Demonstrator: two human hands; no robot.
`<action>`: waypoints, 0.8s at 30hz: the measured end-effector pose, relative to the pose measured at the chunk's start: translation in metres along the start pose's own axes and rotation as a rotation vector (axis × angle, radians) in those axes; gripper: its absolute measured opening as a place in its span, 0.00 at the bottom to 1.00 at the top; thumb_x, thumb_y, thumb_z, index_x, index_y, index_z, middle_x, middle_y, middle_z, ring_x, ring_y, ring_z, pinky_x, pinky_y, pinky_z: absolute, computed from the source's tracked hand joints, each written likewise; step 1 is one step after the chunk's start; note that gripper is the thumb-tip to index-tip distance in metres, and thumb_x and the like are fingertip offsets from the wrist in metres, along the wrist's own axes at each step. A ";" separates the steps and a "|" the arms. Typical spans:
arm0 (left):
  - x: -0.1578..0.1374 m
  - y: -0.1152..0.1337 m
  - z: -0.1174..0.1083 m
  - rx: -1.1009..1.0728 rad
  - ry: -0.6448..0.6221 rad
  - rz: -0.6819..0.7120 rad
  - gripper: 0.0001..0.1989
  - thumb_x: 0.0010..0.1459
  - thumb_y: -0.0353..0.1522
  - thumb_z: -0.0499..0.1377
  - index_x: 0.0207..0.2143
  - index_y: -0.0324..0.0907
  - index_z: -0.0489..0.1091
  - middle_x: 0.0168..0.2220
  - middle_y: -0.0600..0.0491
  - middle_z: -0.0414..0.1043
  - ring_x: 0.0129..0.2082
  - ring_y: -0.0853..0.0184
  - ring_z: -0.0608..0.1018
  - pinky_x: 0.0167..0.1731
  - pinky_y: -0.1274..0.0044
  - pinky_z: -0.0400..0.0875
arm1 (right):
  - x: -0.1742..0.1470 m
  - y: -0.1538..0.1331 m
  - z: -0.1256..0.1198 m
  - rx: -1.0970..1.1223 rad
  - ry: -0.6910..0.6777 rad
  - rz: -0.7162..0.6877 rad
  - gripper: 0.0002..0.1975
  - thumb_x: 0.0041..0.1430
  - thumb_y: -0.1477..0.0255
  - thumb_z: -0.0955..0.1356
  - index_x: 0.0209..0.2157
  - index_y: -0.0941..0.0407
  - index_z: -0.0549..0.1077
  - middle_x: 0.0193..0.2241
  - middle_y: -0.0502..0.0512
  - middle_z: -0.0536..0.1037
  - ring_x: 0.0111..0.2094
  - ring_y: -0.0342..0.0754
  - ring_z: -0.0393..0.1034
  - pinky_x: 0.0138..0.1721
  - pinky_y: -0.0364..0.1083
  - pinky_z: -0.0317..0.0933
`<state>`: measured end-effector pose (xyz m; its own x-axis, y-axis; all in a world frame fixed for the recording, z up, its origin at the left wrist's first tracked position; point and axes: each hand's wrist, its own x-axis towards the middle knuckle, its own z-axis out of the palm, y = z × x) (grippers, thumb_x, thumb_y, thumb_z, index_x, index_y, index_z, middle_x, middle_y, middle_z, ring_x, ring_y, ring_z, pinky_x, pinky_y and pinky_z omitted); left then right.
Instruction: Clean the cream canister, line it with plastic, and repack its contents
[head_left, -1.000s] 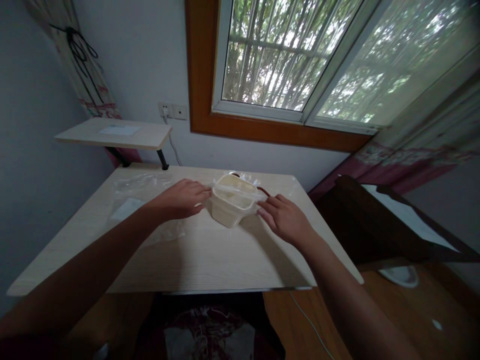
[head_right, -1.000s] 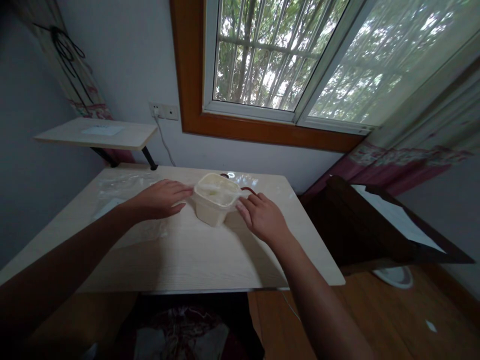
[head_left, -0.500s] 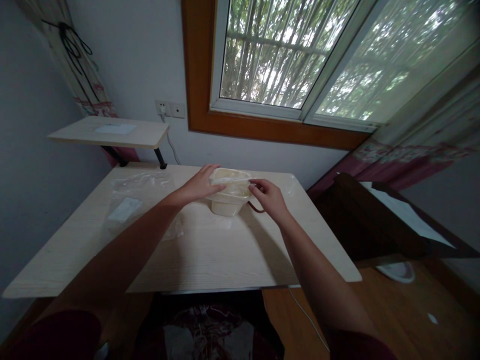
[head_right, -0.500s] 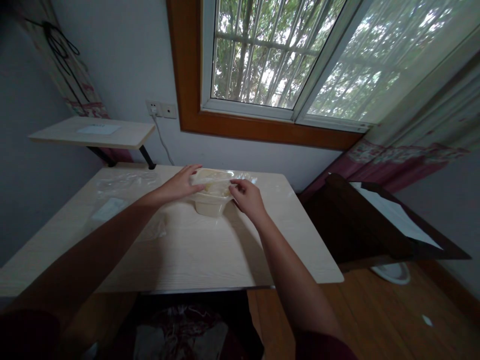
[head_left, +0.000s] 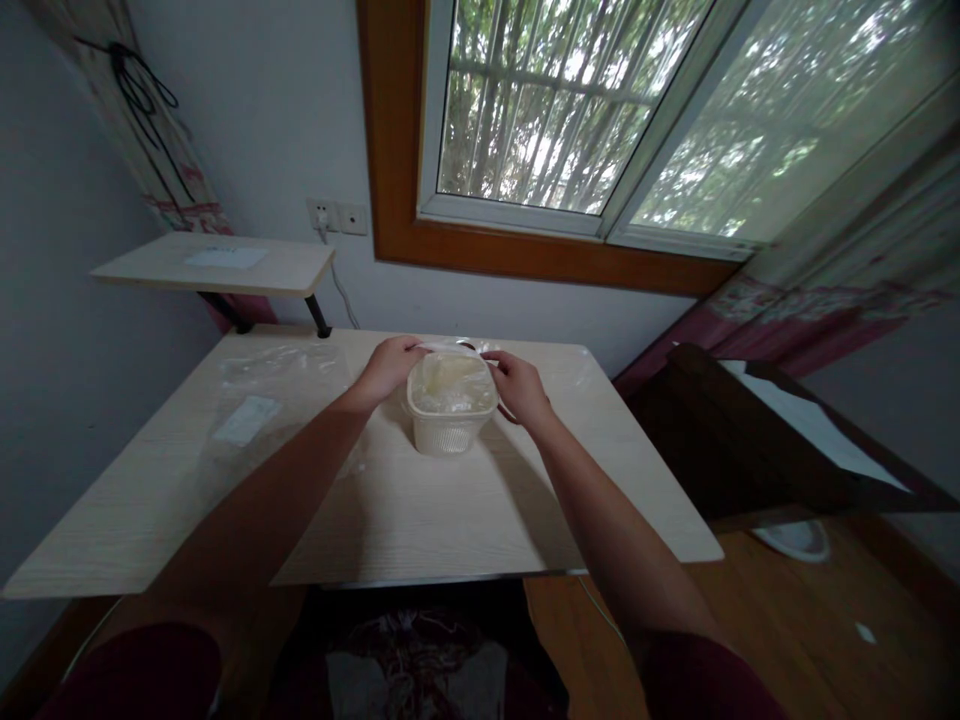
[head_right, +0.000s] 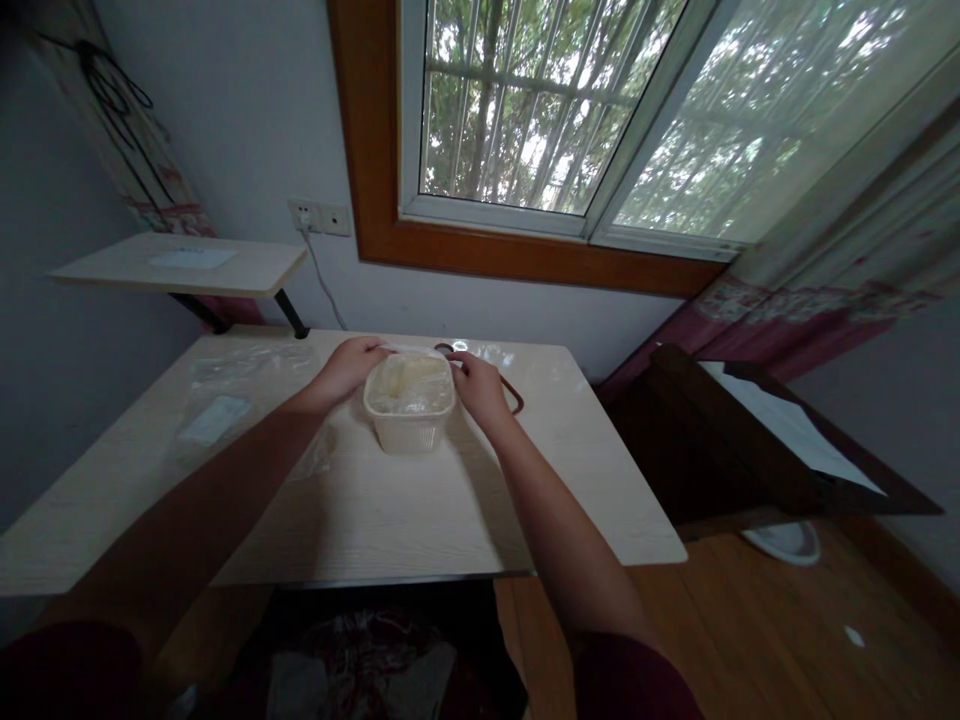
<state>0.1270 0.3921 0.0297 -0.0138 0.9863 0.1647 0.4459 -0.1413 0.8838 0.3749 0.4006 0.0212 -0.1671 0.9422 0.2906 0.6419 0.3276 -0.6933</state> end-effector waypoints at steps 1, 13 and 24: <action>-0.001 0.000 0.000 -0.030 0.010 -0.025 0.12 0.56 0.37 0.58 0.32 0.40 0.78 0.32 0.50 0.79 0.33 0.64 0.76 0.34 0.76 0.69 | 0.001 0.001 0.001 -0.003 -0.008 -0.034 0.15 0.61 0.66 0.64 0.44 0.55 0.80 0.33 0.54 0.80 0.34 0.48 0.71 0.39 0.45 0.63; -0.002 -0.012 -0.011 -0.576 -0.215 -0.290 0.14 0.49 0.34 0.70 0.37 0.38 0.74 0.35 0.49 0.77 0.30 0.70 0.77 0.32 0.78 0.71 | -0.012 -0.009 -0.002 0.145 -0.348 0.121 0.08 0.57 0.71 0.66 0.31 0.59 0.77 0.28 0.55 0.79 0.33 0.48 0.72 0.37 0.45 0.66; -0.029 0.002 -0.037 0.091 0.135 0.327 0.08 0.60 0.30 0.57 0.38 0.41 0.77 0.43 0.48 0.78 0.46 0.63 0.78 0.53 0.67 0.71 | -0.006 -0.016 -0.028 -0.237 0.029 -0.205 0.10 0.62 0.75 0.65 0.41 0.59 0.78 0.41 0.62 0.79 0.40 0.50 0.74 0.45 0.48 0.67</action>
<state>0.0952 0.3602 0.0430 0.0279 0.8691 0.4939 0.5242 -0.4334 0.7331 0.3867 0.3880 0.0493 -0.2919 0.8546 0.4295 0.7544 0.4818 -0.4458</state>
